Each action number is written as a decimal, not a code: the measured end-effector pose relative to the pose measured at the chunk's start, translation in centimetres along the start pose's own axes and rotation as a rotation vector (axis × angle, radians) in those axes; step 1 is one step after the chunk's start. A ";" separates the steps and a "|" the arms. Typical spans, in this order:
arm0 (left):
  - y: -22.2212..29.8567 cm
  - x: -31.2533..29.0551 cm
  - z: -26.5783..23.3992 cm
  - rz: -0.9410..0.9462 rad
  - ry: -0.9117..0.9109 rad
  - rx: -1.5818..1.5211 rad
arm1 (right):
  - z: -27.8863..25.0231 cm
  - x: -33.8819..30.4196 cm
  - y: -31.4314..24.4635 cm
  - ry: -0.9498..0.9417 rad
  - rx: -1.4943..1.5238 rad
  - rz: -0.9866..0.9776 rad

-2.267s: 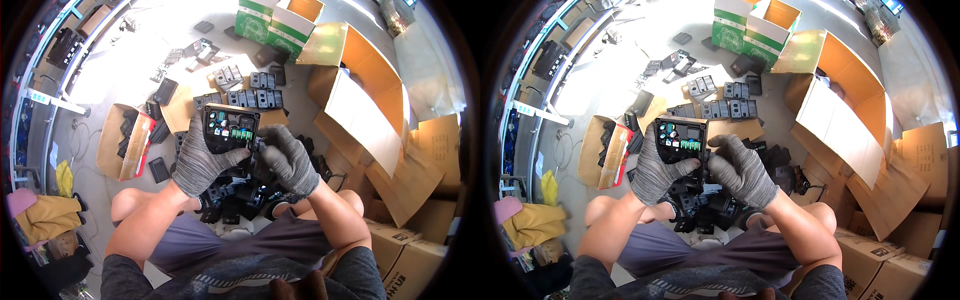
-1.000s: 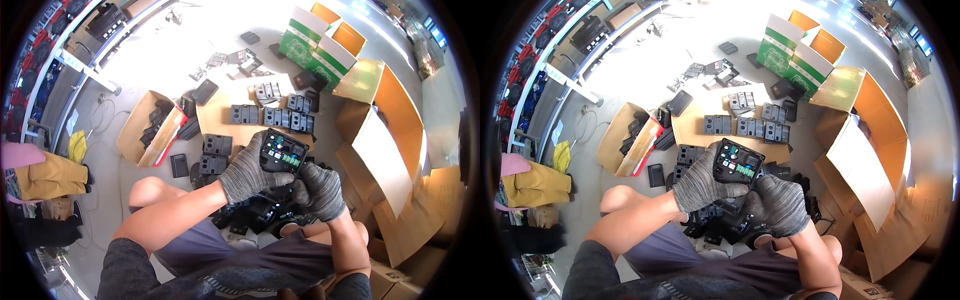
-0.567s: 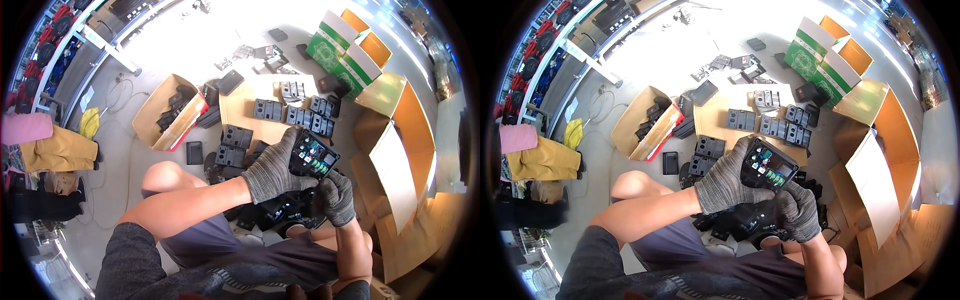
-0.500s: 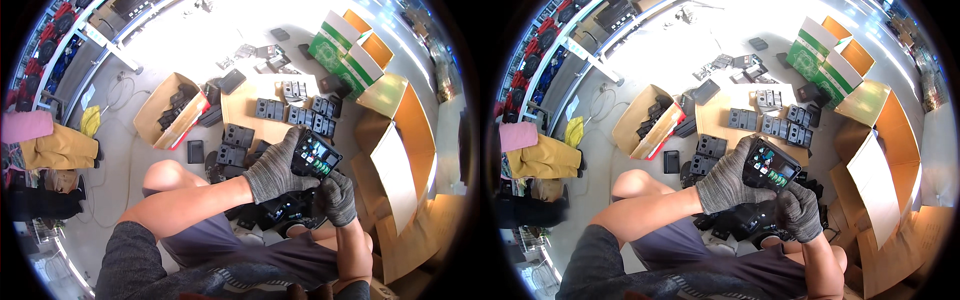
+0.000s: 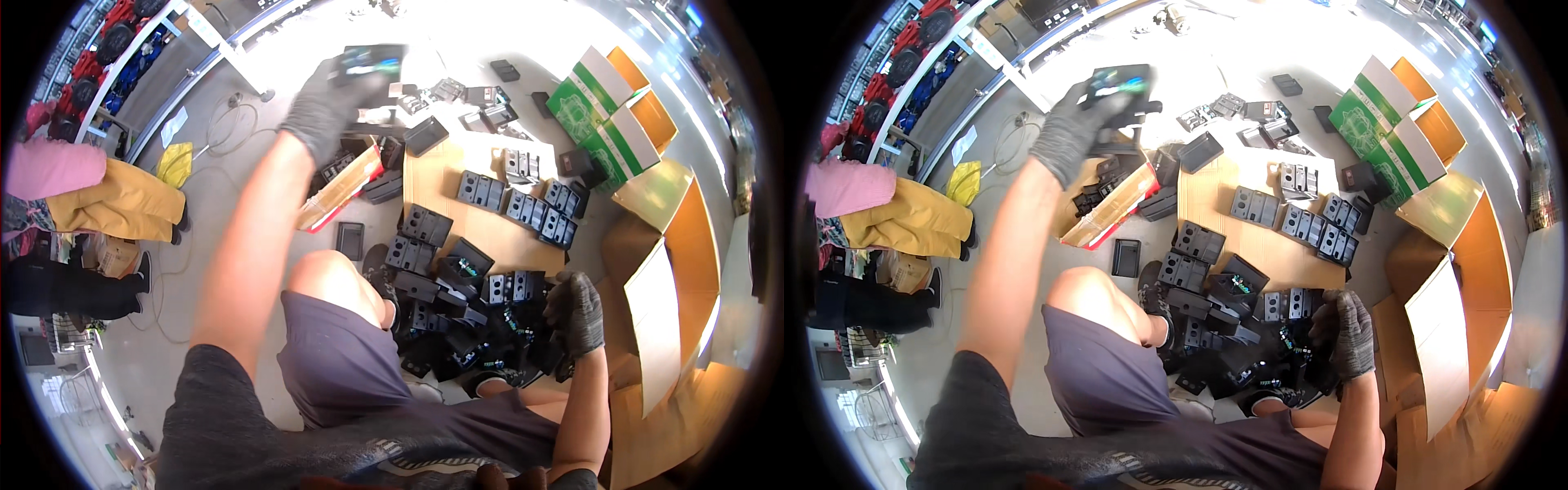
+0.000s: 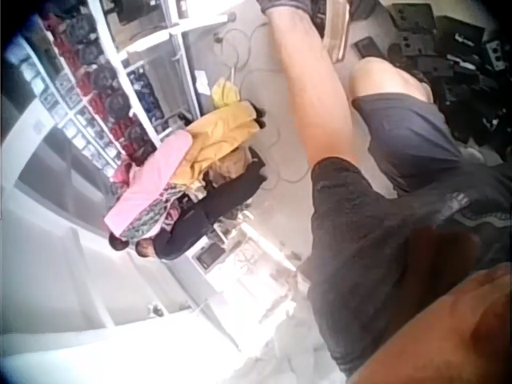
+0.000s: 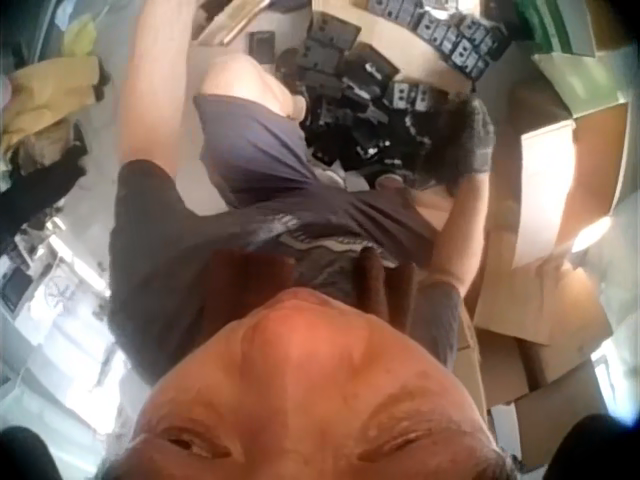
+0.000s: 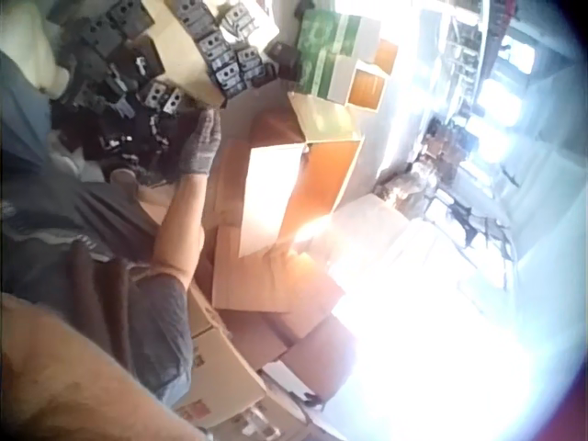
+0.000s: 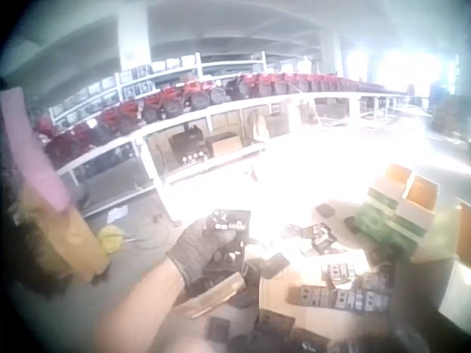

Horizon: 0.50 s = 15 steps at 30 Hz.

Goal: The person assembles electronic components by placing circuit boards into black plastic housings and arranging the finished units in cardboard boxes.

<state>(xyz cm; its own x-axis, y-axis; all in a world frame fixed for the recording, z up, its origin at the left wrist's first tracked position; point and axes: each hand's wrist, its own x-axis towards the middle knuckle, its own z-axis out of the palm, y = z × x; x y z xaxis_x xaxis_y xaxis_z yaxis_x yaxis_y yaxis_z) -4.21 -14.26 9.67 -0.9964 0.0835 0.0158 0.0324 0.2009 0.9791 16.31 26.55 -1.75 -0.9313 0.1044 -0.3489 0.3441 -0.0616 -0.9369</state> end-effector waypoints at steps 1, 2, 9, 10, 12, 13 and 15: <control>-5.0 1.2 -4.4 -0.127 0.188 -0.082 | 0.1 0.6 1.1 -0.006 -0.003 0.069; -7.1 0.5 -6.8 -0.302 0.297 -0.019 | 0.0 1.0 2.1 0.002 -0.013 0.143; -27.0 -8.7 -13.8 -0.709 0.689 -0.024 | 0.1 1.9 6.7 -0.087 -0.123 0.285; -28.6 -10.0 -14.5 -0.782 0.711 -0.100 | -0.1 2.2 8.0 -0.098 -0.134 0.285; -31.6 -11.7 -16.3 -0.859 0.731 -0.228 | -1.1 3.0 10.7 -0.102 -0.268 0.381; -32.2 -11.9 -17.1 -0.866 0.745 -0.234 | -1.0 3.2 11.1 -0.084 -0.334 0.432; -33.3 -12.2 -18.3 -0.863 0.800 -0.265 | -1.5 3.4 12.8 -0.063 -0.400 0.476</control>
<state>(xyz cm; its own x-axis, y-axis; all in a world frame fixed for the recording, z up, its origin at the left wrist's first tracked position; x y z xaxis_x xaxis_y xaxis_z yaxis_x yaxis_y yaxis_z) 5.43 -39.87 -19.39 -0.4515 -0.6269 -0.6350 -0.5920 -0.3219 0.7388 17.70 27.58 -14.97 -0.6656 0.0975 -0.7399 0.7300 0.2909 -0.6184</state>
